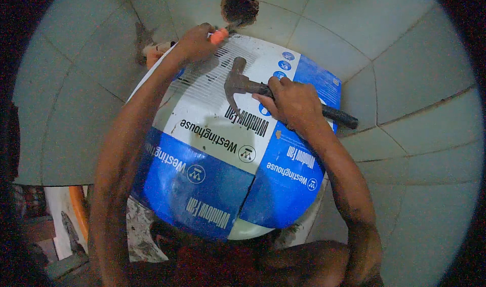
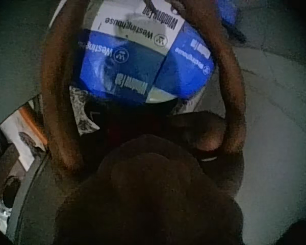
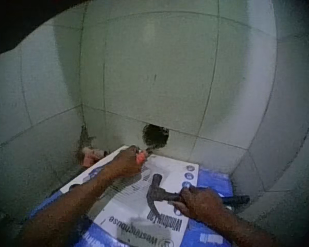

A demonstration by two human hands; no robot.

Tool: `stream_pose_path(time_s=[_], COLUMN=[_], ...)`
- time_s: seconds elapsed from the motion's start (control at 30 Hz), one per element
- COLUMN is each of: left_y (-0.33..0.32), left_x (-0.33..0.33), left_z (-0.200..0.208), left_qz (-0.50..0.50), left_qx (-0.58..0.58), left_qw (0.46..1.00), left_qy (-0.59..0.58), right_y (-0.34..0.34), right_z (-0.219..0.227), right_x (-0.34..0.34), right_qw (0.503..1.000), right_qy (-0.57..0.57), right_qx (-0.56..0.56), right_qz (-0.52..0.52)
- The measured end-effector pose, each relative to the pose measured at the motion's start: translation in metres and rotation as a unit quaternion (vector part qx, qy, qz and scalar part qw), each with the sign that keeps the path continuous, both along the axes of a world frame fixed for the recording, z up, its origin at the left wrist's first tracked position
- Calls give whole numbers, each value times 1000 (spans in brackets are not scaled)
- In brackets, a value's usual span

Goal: Chisel a hole in the floor/wall and fit a PVC pipe into it.

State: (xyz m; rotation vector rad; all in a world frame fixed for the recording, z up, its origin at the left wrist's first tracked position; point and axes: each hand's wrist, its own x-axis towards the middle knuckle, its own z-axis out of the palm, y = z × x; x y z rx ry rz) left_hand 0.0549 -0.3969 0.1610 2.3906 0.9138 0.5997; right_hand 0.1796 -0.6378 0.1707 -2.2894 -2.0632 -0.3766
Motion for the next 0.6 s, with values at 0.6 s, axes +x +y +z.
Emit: stream_pose_path(time_s=[0.6], left_y=[8], left_x=[61], left_z=[17], left_qz=[5], left_qx=[15], left_qw=[1000], left_qy=[-23], right_y=[-10], right_z=[-3], right_x=[87], right_qw=[997], right_qy=[20], right_qx=[62], right_qz=[50])
